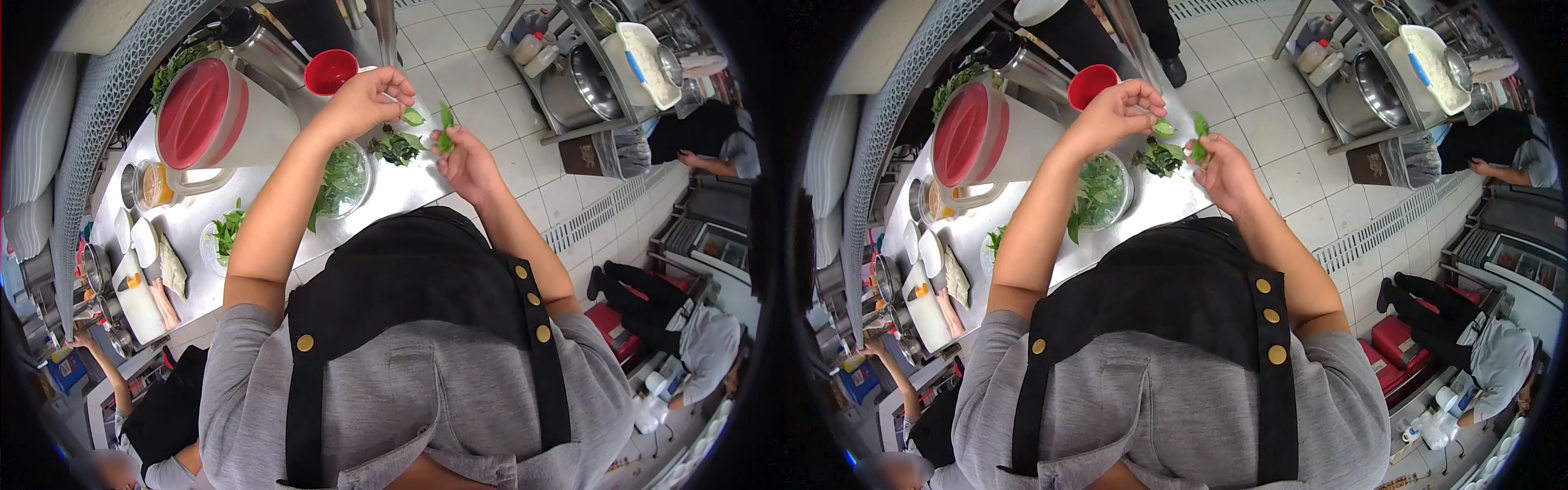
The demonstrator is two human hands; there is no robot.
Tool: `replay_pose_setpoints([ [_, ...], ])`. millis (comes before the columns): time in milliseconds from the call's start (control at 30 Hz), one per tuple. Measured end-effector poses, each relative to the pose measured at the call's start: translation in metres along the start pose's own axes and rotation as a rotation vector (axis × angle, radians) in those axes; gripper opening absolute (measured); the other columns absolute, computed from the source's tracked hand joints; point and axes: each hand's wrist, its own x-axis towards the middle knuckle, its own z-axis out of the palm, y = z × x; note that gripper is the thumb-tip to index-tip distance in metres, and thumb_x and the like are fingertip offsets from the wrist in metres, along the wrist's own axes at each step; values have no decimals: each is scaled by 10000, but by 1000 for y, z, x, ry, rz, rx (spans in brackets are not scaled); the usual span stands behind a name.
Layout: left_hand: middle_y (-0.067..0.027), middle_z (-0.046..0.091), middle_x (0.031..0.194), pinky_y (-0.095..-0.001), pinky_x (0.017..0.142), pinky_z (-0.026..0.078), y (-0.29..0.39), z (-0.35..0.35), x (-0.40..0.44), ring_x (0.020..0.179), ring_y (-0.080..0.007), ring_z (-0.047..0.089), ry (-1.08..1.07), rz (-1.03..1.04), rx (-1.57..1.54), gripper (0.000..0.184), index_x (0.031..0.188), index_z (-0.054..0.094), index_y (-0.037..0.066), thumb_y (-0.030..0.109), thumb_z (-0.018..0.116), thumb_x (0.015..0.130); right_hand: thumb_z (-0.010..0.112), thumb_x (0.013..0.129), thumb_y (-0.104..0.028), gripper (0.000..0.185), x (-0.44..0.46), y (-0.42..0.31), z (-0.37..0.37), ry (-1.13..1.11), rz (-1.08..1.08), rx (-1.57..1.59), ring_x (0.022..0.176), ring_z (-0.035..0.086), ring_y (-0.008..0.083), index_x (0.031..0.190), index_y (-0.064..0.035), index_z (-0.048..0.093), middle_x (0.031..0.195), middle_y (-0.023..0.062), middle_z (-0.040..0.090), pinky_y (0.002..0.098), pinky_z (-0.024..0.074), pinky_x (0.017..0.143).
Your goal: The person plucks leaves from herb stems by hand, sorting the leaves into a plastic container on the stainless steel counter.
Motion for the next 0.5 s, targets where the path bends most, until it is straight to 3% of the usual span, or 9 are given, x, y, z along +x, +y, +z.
replay_pose_setpoints([
  [67, -41, 666, 995, -242, 769, 532, -4, 1, -1, 877, -93, 639, -13, 29, -13, 179, 1048, 641, -11, -24, 616, 871, 560, 979, -215, 132, 1, -5, 2, -52, 52, 500, 1029, 620, 187, 1006, -96, 608, 1132, 61, 650, 299, 526, 801],
  [100, -41, 666, 995, -242, 769, 532, -6, 6, -1, 877, -93, 639, -19, 32, -16, 179, 1048, 641, -11, -24, 616, 871, 550, 968, -220, 155, 2, -6, 1, -126, 15, 574, 1188, 568, 253, 1009, -86, 616, 1241, 88, 610, 387, 498, 979],
  [200, -38, 681, 1004, -247, 759, 525, -2, 25, -11, 872, -98, 643, 29, -21, 128, 151, 986, 682, -18, -39, 596, 864, 562, 956, -221, 148, 1, -8, 8, -226, -72, 687, 1236, 536, 257, 1003, -96, 625, 1269, 84, 603, 433, 441, 1055],
  [267, -54, 694, 1020, -260, 758, 521, 12, 46, -25, 869, -121, 656, 241, 220, 365, 191, 995, 706, -17, -47, 587, 849, 550, 958, -230, 157, -1, -11, 18, -234, -104, 700, 1274, 505, 256, 1019, -99, 612, 1251, 79, 599, 439, 423, 1065],
  [300, -81, 686, 1064, -279, 761, 526, 14, 53, -30, 909, -159, 668, 261, 263, 386, 273, 1071, 709, 6, -45, 605, 824, 537, 960, -239, 168, -3, -14, 23, -240, -136, 714, 1312, 473, 254, 1036, -103, 599, 1232, 74, 595, 445, 405, 1074],
  [433, -107, 643, 1159, -312, 790, 545, 22, 73, -40, 1001, -195, 665, 453, 466, 541, 330, 1108, 701, 15, -8, 711, 779, 538, 950, -226, 166, -9, -20, 34, -310, -166, 729, 1321, 468, 240, 1028, -100, 613, 1224, 66, 606, 443, 391, 1095],
  [500, -108, 635, 1160, -312, 788, 550, 26, 77, -39, 985, -198, 672, 436, 441, 476, 337, 1112, 695, 12, -10, 722, 777, 541, 939, -220, 178, -10, -19, 37, -386, -161, 736, 1307, 477, 230, 1047, -94, 607, 1224, 58, 614, 445, 388, 1095],
])
